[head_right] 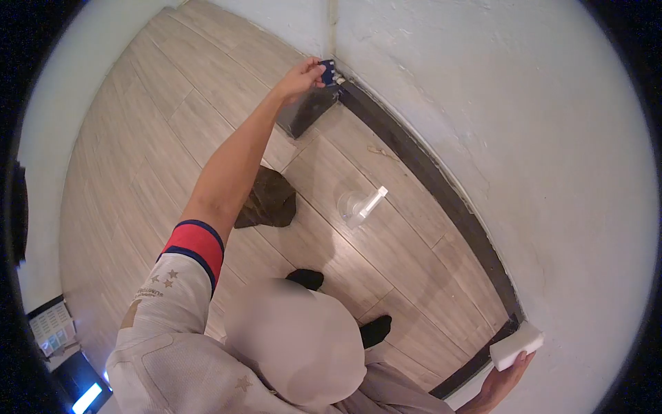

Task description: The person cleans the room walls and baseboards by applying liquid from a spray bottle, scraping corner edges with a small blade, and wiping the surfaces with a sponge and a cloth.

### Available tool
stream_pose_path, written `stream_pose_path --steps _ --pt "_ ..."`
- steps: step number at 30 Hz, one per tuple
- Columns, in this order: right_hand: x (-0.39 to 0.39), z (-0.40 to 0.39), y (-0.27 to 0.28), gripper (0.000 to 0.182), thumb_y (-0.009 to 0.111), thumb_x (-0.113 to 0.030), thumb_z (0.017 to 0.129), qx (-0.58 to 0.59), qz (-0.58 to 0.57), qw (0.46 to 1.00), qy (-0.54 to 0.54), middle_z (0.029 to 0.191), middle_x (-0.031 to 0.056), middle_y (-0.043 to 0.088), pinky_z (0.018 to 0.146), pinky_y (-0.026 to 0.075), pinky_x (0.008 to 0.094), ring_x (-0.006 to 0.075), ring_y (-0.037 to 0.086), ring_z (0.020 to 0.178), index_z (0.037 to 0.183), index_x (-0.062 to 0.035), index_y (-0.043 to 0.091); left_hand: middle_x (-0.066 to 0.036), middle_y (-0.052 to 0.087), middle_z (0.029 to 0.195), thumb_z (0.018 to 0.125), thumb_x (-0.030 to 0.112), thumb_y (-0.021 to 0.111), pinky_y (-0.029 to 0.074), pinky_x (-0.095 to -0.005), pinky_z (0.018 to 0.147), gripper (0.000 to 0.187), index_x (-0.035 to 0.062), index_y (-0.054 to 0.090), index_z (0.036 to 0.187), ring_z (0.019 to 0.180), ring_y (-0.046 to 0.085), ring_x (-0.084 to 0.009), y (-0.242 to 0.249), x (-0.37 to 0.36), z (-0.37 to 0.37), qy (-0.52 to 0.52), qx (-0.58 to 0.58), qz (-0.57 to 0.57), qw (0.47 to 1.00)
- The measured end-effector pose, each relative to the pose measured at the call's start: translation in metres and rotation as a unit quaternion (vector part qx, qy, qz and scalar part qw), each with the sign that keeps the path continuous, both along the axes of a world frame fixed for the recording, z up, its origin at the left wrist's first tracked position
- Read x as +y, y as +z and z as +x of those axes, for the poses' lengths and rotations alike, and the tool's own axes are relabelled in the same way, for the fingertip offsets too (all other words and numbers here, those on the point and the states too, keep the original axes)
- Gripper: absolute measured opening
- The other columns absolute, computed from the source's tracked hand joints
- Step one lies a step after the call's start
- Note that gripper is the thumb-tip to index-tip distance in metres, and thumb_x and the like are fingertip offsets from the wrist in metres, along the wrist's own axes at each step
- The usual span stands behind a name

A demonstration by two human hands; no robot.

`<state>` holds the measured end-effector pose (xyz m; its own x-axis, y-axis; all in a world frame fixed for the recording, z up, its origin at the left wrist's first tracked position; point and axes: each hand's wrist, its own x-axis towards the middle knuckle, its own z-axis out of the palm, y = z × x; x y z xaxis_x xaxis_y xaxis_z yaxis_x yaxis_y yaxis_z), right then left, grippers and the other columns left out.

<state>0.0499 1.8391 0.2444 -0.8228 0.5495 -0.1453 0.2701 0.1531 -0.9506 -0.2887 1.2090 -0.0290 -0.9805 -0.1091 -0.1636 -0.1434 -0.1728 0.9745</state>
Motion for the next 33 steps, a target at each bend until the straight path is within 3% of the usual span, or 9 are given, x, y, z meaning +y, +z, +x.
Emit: stream_pose_path --steps 2,11,14,17,20,23,26,33 --pt "0.0 0.002 0.0 0.075 0.057 -0.04 0.096 -0.002 0.001 1.0 -0.01 0.148 0.0157 0.037 0.111 0.03 0.044 0.0284 0.038 0.136 0.153 -0.0054 0.023 -0.003 0.06 0.1 0.099 0.022 0.058 0.054 -0.0276 0.077 0.025 0.0059 0.056 0.118 0.082 0.059 -0.0123 0.007 0.002 -0.006 0.008 -0.035 0.038 0.999" --pt "-0.002 0.003 0.003 0.071 0.055 -0.043 0.097 -0.006 0.008 1.0 0.008 0.147 0.0124 0.038 0.11 0.032 0.0439 0.0259 0.038 0.135 0.152 -0.0083 0.026 -0.003 0.066 0.089 0.094 0.008 0.063 0.055 -0.0279 0.07 0.014 0.0028 0.067 0.106 0.073 0.061 -0.0129 -0.004 0.003 -0.016 0.017 0.003 -0.102 0.995" --pt "0.001 0.002 0.001 0.072 0.056 -0.042 0.097 -0.005 0.009 1.0 0.017 0.148 0.0133 0.037 0.11 0.032 0.0442 0.0266 0.038 0.135 0.153 -0.0074 0.025 -0.007 0.068 0.088 0.088 0.001 0.062 0.055 -0.0308 0.072 0.015 0.002 0.07 0.101 0.075 0.063 -0.0153 -0.005 0.002 -0.02 -0.026 0.047 -0.288 0.956" --pt "-0.004 -0.001 0.001 0.077 0.058 -0.042 0.095 -0.008 0.017 1.0 0.007 0.149 0.0153 0.036 0.11 0.031 0.0442 0.0282 0.038 0.135 0.153 -0.0058 0.023 -0.02 0.069 0.085 0.081 0.003 0.06 0.054 -0.04 0.079 0.016 0.001 0.072 0.092 0.08 0.068 -0.0316 0.005 0.009 -0.017 -0.005 0.123 -0.462 0.878" --pt "-0.001 -0.001 0.0 0.076 0.057 -0.042 0.096 -0.009 0.018 1.0 0.007 0.148 0.0151 0.037 0.11 0.031 0.0441 0.0281 0.039 0.135 0.153 -0.0055 0.023 -0.023 0.068 0.086 0.081 0.003 0.056 0.052 -0.0433 0.084 0.018 0.0007 0.072 0.089 0.087 0.065 -0.0413 0.012 0.017 -0.015 0.048 0.205 -0.506 0.836" --pt "-0.001 0.0 0.001 0.075 0.056 -0.042 0.096 -0.01 0.019 1.0 0.018 0.148 0.0148 0.037 0.11 0.032 0.0439 0.0278 0.039 0.134 0.153 -0.0056 0.023 -0.022 0.068 0.088 0.082 0.005 0.055 0.052 -0.0456 0.082 0.018 0.0003 0.072 0.085 0.089 0.065 -0.0413 0.017 0.027 -0.015 0.033 0.187 -0.546 0.816" --pt "-0.001 0.0 0.0 0.075 0.056 -0.042 0.096 -0.011 0.019 1.0 0.017 0.147 0.0147 0.038 0.109 0.033 0.044 0.0277 0.039 0.134 0.153 -0.0058 0.023 -0.024 0.067 0.093 0.084 0.007 0.055 0.052 -0.0485 0.082 0.017 -0.0009 0.067 0.092 0.09 0.064 -0.0444 0.017 0.024 -0.021 -0.045 0.157 -0.579 0.799" --pt "-0.001 0.001 0.0 0.074 0.056 -0.041 0.096 -0.008 0.022 1.0 0.007 0.147 0.0143 0.039 0.108 0.034 0.0437 0.0272 0.04 0.133 0.153 -0.006 0.024 -0.026 0.067 0.094 0.093 0.017 0.053 0.05 -0.0523 0.082 0.025 0.0004 0.056 0.111 0.092 0.063 -0.0466 0.007 0.041 -0.024 0.02 0.143 -0.504 0.851"
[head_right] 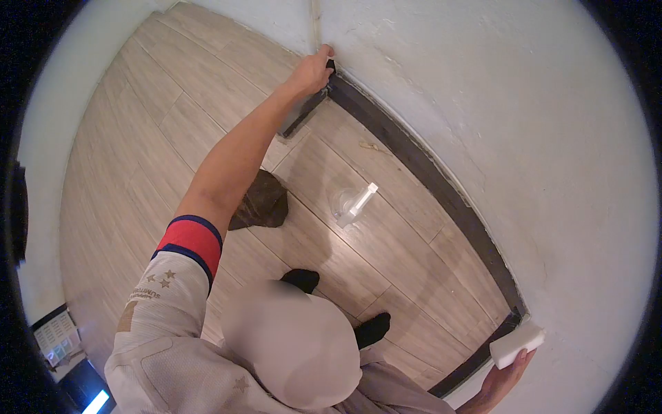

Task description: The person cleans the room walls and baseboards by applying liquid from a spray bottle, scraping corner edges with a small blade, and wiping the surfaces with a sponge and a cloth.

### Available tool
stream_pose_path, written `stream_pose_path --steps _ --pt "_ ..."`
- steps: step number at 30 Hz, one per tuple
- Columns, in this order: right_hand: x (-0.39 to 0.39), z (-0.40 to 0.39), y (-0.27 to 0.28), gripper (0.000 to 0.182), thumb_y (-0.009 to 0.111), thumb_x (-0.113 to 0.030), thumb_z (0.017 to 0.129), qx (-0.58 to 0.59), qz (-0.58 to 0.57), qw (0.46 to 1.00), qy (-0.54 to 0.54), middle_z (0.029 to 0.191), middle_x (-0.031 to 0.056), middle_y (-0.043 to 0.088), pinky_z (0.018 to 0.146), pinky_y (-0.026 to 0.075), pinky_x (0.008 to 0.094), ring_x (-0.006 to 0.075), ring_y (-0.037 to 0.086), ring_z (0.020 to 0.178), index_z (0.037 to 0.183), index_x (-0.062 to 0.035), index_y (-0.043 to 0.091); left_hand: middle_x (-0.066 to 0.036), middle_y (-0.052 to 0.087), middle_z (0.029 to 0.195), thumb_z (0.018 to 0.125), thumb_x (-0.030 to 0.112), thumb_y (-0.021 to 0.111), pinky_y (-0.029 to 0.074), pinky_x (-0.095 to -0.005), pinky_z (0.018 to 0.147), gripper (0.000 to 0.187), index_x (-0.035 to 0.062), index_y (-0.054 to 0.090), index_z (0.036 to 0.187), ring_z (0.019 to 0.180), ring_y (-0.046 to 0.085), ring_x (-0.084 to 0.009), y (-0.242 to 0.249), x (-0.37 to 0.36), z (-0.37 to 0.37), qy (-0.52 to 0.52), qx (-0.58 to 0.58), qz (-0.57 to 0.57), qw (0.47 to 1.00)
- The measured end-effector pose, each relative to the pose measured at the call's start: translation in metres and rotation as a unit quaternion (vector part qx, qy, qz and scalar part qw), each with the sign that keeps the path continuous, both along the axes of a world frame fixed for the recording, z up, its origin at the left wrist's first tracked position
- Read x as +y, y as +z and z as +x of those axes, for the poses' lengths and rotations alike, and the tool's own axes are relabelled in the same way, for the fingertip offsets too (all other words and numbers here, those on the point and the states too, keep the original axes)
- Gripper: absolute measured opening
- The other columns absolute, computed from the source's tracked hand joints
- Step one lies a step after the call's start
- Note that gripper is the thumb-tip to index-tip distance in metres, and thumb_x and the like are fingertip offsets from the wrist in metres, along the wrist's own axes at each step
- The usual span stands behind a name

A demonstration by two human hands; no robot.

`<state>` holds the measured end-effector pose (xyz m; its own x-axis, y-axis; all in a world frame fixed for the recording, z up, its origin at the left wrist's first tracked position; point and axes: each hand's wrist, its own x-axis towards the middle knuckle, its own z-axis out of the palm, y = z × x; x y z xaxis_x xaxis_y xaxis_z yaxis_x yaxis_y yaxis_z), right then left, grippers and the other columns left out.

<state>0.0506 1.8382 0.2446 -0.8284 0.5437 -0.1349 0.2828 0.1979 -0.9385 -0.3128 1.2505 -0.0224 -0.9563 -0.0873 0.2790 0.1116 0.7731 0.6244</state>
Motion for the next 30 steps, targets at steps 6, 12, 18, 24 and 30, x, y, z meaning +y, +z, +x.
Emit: stream_pose_path --steps 6,12,18,24,30 --pt "0.009 0.004 -0.002 0.073 0.056 -0.041 0.097 0.01 -0.022 1.0 -0.005 0.148 0.0135 0.038 0.109 0.033 0.0446 0.0263 0.039 0.134 0.153 -0.0059 0.024 -0.026 0.068 0.093 0.095 0.03 0.053 0.05 -0.0507 0.083 0.033 0.0008 0.066 0.106 0.092 0.064 -0.0447 -0.008 -0.003 -0.008 0.007 -0.067 0.085 0.994" --pt "0.005 0.003 -0.001 0.072 0.056 -0.042 0.098 0.002 -0.022 1.0 0.005 0.148 0.0129 0.038 0.11 0.032 0.0442 0.0255 0.039 0.134 0.152 -0.0069 0.024 -0.017 0.072 0.088 0.09 0.04 0.064 0.052 -0.04 0.079 0.039 0.0038 0.074 0.103 0.085 0.068 -0.0295 -0.024 -0.015 -0.017 0.017 -0.178 0.25 0.952" --pt "0.004 0.002 0.001 0.072 0.056 -0.043 0.097 -0.001 -0.03 0.999 0.02 0.147 0.0122 0.039 0.109 0.032 0.043 0.0251 0.039 0.134 0.152 -0.0074 0.025 -0.014 0.073 0.09 0.087 0.04 0.07 0.052 -0.0366 0.074 0.042 0.0025 0.073 0.106 0.082 0.067 -0.0224 -0.027 -0.009 -0.015 0.031 -0.162 0.27 0.949" --pt "0.009 0.007 -0.001 0.072 0.055 -0.04 0.097 0.015 -0.023 1.0 0.014 0.147 0.0132 0.039 0.109 0.033 0.0429 0.027 0.04 0.134 0.153 -0.0069 0.023 -0.016 0.073 0.093 0.087 0.041 0.07 0.052 -0.0376 0.077 0.043 0.0022 0.074 0.105 0.086 0.068 -0.0242 -0.019 -0.005 -0.012 0.056 -0.203 0.295 0.932" --pt "0.005 0.009 0.004 0.073 0.056 -0.04 0.097 0.017 -0.028 0.999 0.01 0.147 0.0134 0.039 0.109 0.033 0.0437 0.0269 0.039 0.135 0.153 -0.0067 0.024 -0.021 0.072 0.093 0.086 0.034 0.067 0.053 -0.0406 0.077 0.036 0.0026 0.074 0.103 0.089 0.069 -0.0316 -0.024 -0.006 -0.017 0.053 -0.162 0.229 0.958"
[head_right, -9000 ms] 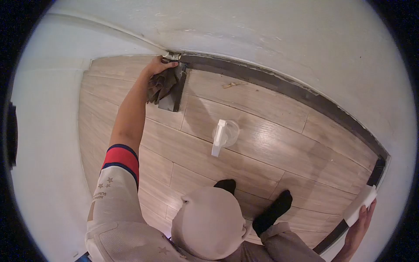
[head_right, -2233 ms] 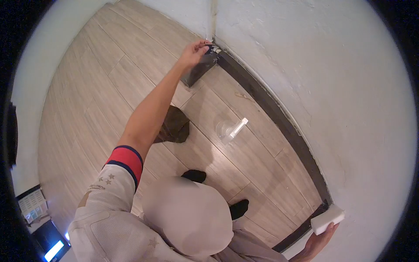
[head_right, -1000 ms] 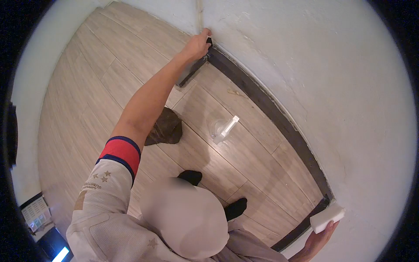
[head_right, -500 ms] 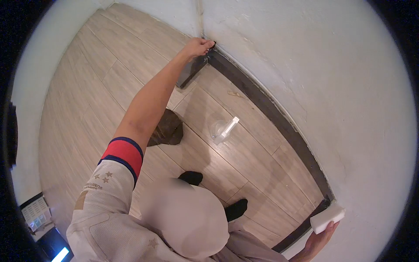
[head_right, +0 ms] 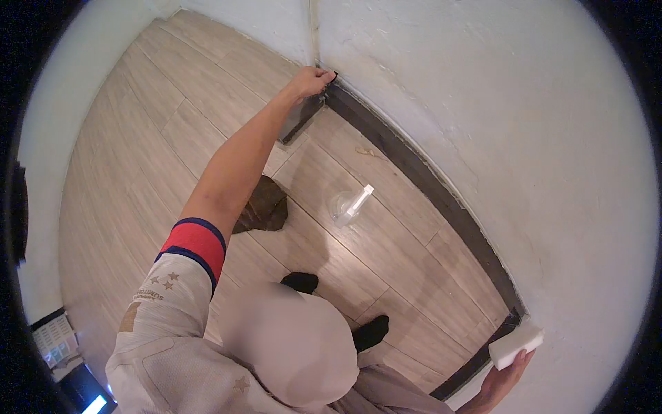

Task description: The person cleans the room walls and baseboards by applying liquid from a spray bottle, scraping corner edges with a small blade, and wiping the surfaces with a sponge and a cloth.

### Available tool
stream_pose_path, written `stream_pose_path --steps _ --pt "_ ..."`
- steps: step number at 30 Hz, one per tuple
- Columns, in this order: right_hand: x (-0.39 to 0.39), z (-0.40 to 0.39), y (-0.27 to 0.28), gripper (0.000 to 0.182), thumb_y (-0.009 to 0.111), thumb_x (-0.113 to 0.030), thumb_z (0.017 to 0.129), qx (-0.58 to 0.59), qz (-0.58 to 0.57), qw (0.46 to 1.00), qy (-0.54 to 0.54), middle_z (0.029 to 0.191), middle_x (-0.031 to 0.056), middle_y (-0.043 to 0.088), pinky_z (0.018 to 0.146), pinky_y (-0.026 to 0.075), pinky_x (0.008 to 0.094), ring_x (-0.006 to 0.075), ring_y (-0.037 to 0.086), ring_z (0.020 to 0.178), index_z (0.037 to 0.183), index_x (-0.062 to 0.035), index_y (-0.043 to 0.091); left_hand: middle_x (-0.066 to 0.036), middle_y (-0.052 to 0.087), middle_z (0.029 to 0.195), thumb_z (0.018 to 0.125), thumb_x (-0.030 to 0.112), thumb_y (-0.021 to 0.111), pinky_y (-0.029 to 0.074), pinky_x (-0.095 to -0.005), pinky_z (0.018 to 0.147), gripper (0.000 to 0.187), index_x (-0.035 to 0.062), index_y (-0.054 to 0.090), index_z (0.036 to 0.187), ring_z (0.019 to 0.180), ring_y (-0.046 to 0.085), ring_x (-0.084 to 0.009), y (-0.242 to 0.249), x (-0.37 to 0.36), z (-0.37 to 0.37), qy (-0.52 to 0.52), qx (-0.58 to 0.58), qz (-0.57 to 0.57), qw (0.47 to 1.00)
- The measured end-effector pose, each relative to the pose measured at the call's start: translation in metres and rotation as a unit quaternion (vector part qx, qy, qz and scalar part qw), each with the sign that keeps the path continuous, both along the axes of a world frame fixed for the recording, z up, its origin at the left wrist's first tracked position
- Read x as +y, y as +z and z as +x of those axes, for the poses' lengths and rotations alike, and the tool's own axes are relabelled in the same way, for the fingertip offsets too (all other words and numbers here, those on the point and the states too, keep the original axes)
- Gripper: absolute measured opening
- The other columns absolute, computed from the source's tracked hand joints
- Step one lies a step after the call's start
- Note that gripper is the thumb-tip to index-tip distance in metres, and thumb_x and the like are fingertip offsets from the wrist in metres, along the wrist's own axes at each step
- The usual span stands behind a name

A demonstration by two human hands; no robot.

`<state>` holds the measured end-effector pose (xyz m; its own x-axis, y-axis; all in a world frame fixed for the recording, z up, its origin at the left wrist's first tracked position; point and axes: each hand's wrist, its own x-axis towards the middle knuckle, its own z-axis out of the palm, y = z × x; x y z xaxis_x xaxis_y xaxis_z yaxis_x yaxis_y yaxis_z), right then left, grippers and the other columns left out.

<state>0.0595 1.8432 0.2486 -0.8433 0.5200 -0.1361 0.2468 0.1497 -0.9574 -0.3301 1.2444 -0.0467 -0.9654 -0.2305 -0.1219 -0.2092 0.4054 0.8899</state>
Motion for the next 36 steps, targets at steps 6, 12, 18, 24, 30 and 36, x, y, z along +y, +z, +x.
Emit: stream_pose_path --steps 6,12,18,24,30,36 --pt "0.003 0.004 0.001 0.073 0.056 -0.04 0.097 0.005 0.006 1.0 -0.007 0.148 0.0135 0.038 0.11 0.033 0.0438 0.0269 0.039 0.135 0.153 -0.0065 0.023 -0.021 0.07 0.091 0.083 0.019 0.059 0.053 -0.0449 0.08 0.025 0.0024 0.073 0.096 0.088 0.067 -0.0401 0.038 -0.019 0.023 0.055 0.128 -0.236 0.962" --pt "-0.003 0.005 0.003 0.072 0.056 -0.039 0.097 0.01 -0.001 1.0 -0.016 0.147 0.0139 0.038 0.109 0.033 0.0442 0.0271 0.039 0.135 0.153 -0.0063 0.024 -0.023 0.068 0.084 0.086 0.018 0.059 0.053 -0.0488 0.075 0.023 0.0034 0.07 0.099 0.08 0.066 -0.0414 0.044 -0.048 0.061 0.151 0.181 -0.252 0.938" --pt "-0.002 -0.002 0.004 0.07 0.054 -0.038 0.098 0.015 -0.007 1.0 0.012 0.147 0.0141 0.038 0.11 0.032 0.0444 0.027 0.039 0.135 0.152 -0.0065 0.024 -0.023 0.067 0.08 0.089 0.024 0.061 0.052 -0.0501 0.073 0.026 0.0049 0.067 0.106 0.079 0.066 -0.0416 0.043 -0.028 0.092 0.076 0.129 -0.341 0.928" --pt "-0.005 0.001 0.007 0.069 0.054 -0.038 0.098 0.027 0.0 1.0 -0.007 0.147 0.0144 0.038 0.11 0.031 0.0446 0.0274 0.038 0.136 0.152 -0.0065 0.025 -0.024 0.066 0.096 0.086 0.03 0.067 0.051 -0.0476 0.084 0.038 0.0022 0.064 0.112 0.095 0.063 -0.0408 0.006 -0.019 0.103 0.023 0.158 -0.273 0.949" --pt "0.003 0.006 0.006 0.072 0.054 -0.039 0.098 0.013 0.001 1.0 0.0 0.15 0.0144 0.035 0.111 0.031 0.0449 0.0275 0.037 0.137 0.153 -0.0061 0.022 -0.02 0.054 0.131 0.08 0.029 0.074 0.041 -0.0459 0.104 0.055 0.0007 0.058 0.124 0.123 0.048 -0.0395 0.012 -0.006 0.113 -0.081 0.205 -0.342 0.913" --pt "-0.004 0.003 0.004 0.074 0.055 -0.041 0.098 0.019 0.005 1.0 0.0 0.15 0.0145 0.035 0.112 0.029 0.045 0.0277 0.037 0.137 0.153 -0.0045 0.022 -0.019 0.056 0.128 0.077 0.021 0.074 0.042 -0.0461 0.102 0.055 0.0026 0.057 0.126 0.121 0.05 -0.0379 -0.029 0.051 0.127 -0.293 0.119 -0.395 0.862"
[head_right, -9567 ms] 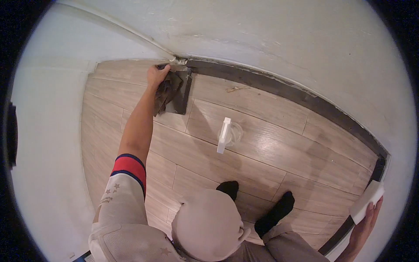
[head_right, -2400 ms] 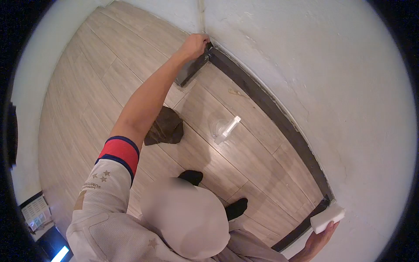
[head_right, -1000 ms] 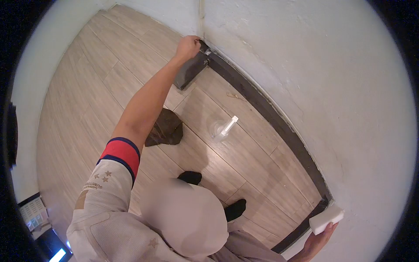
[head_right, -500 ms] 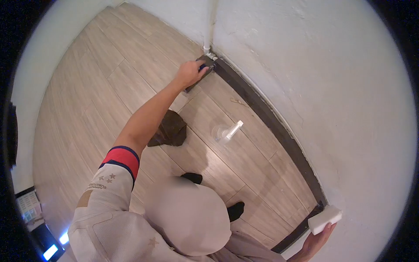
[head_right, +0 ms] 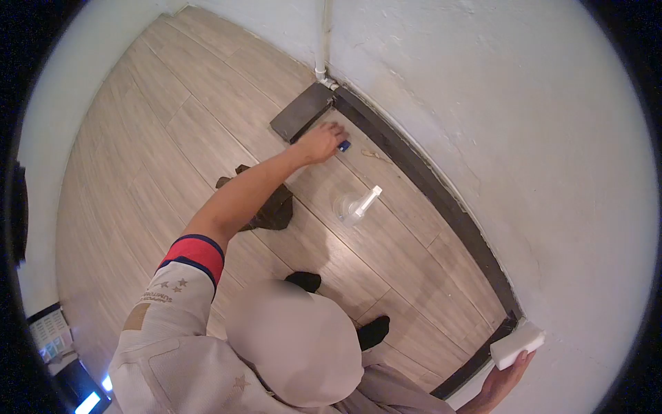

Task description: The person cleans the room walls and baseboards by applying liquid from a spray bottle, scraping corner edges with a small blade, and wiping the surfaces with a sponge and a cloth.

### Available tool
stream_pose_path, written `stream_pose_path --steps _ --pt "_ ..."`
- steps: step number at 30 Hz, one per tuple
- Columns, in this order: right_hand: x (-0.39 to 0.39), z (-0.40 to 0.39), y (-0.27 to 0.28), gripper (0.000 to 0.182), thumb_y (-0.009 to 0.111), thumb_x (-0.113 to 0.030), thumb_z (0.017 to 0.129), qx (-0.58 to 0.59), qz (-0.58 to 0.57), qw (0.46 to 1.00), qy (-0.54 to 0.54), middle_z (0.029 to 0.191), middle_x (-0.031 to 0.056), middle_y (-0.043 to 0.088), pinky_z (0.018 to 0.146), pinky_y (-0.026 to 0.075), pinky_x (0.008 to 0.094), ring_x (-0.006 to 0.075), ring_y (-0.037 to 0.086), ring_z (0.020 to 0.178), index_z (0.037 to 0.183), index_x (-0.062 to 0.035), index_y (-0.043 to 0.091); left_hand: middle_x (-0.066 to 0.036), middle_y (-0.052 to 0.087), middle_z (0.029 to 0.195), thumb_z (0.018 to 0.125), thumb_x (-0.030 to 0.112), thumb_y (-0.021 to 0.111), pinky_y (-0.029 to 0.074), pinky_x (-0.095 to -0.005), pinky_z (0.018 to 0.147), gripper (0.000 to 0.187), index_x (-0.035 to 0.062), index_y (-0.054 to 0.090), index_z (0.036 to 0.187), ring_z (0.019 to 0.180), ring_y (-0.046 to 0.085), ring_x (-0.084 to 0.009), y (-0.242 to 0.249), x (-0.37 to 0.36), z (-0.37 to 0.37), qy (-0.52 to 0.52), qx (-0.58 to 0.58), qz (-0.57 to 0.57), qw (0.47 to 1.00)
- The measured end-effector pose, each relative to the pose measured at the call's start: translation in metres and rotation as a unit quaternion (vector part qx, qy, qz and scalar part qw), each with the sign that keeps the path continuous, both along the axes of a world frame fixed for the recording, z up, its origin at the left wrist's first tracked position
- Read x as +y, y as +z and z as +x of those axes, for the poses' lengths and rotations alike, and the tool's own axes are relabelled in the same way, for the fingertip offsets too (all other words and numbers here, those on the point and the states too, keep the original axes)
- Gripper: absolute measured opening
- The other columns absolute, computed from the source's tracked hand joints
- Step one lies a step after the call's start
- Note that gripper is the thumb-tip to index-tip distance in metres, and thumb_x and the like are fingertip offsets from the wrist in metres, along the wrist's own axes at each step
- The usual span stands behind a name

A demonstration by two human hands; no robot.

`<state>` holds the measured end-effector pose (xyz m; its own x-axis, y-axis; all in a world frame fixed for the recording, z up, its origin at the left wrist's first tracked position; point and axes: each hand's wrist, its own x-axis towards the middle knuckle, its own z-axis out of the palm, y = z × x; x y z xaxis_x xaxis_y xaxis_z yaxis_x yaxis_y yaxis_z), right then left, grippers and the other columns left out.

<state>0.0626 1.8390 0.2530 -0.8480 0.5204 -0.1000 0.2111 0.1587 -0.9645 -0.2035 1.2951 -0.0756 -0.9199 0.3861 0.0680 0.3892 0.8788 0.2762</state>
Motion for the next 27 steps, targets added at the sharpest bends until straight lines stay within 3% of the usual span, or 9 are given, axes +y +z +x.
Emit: stream_pose_path --steps 8,10,11,12,13,16,19,25,27 --pt "0.004 0.004 0.002 0.075 0.055 -0.042 0.097 -0.007 0.006 1.0 -0.002 0.149 0.0142 0.035 0.112 0.03 0.0441 0.0273 0.036 0.137 0.153 -0.0053 0.022 -0.014 0.067 0.093 0.084 0.015 0.059 0.051 -0.0453 0.082 0.027 0.0056 0.068 0.108 0.093 0.064 -0.0339 -0.031 0.012 -0.008 0.073 -0.034 0.087 0.993" --pt "0.006 0.006 0.003 0.074 0.055 -0.041 0.097 -0.005 0.0 1.0 -0.008 0.149 0.0139 0.036 0.111 0.03 0.044 0.0272 0.036 0.137 0.153 -0.0058 0.023 -0.011 0.067 0.086 0.088 0.015 0.06 0.052 -0.0436 0.074 0.021 0.0065 0.068 0.106 0.084 0.065 -0.03 0.003 -0.003 -0.012 0.203 -0.049 0.257 0.944" --pt "0.004 0.007 0.003 0.074 0.055 -0.041 0.097 -0.007 0.001 1.0 -0.016 0.149 0.0139 0.036 0.111 0.03 0.0442 0.0274 0.036 0.137 0.153 -0.0059 0.023 -0.01 0.067 0.082 0.09 0.014 0.06 0.052 -0.0428 0.071 0.018 0.0069 0.068 0.105 0.079 0.066 -0.028 0.02 -0.009 -0.016 0.266 -0.058 0.337 0.901" --pt "0.002 0.007 0.004 0.074 0.055 -0.041 0.097 -0.009 0.001 1.0 -0.022 0.149 0.014 0.036 0.112 0.03 0.0444 0.0275 0.036 0.137 0.153 -0.0061 0.023 -0.007 0.067 0.083 0.093 0.015 0.061 0.051 -0.0398 0.066 0.016 0.0072 0.067 0.106 0.076 0.065 -0.0236 0.024 -0.013 -0.025 0.335 -0.09 0.536 0.77" --pt "0.0 0.006 0.004 0.074 0.055 -0.041 0.097 -0.012 0.001 1.0 -0.026 0.149 0.014 0.035 0.112 0.03 0.0446 0.0277 0.036 0.137 0.153 -0.0062 0.023 -0.004 0.066 0.084 0.095 0.015 0.061 0.05 -0.0368 0.062 0.014 0.0075 0.066 0.107 0.072 0.064 -0.0191 0.028 -0.019 -0.035 0.386 -0.115 0.701 0.589" --pt "0.012 0.006 -0.001 0.074 0.056 -0.04 0.097 -0.008 -0.004 1.0 -0.02 0.149 0.0141 0.035 0.112 0.03 0.0449 0.028 0.036 0.137 0.153 -0.006 0.023 0.002 0.067 0.094 0.096 0.018 0.062 0.042 -0.0256 0.056 0.017 0.0142 0.064 0.113 0.076 0.061 -0.0097 0.037 -0.044 -0.061 0.451 -0.112 0.749 0.473" --pt "0.007 0.005 0.0 0.074 0.055 -0.041 0.097 -0.002 0.001 0.999 -0.032 0.149 0.0143 0.036 0.112 0.03 0.0449 0.0282 0.037 0.137 0.153 -0.0058 0.023 -0.002 0.066 0.092 0.097 0.013 0.061 0.046 -0.0253 0.055 0.016 0.008 0.06 0.111 0.075 0.062 -0.0131 0.03 -0.054 -0.079 0.517 -0.124 0.675 0.512" --pt "0.007 0.006 0.0 0.074 0.055 -0.041 0.097 -0.008 0.001 1.0 -0.014 0.15 0.0147 0.035 0.112 0.03 0.0448 0.0282 0.037 0.137 0.154 -0.0059 0.022 -0.012 0.064 0.09 0.097 0.005 0.057 0.062 -0.0298 0.07 0.014 -0.0067 0.058 0.103 0.076 0.065 -0.0192 0.021 -0.049 -0.102 0.478 -0.146 0.738 0.452" --pt "0.009 0.005 0.0 0.074 0.054 -0.041 0.097 -0.013 0.0 1.0 -0.018 0.15 0.0144 0.035 0.112 0.03 0.0449 0.028 0.036 0.137 0.154 -0.0059 0.022 -0.013 0.065 0.091 0.096 0.003 0.057 0.063 -0.0288 0.068 0.013 -0.0075 0.057 0.104 0.075 0.066 -0.0201 0.016 -0.049 -0.106 0.47 -0.155 0.73 0.472"
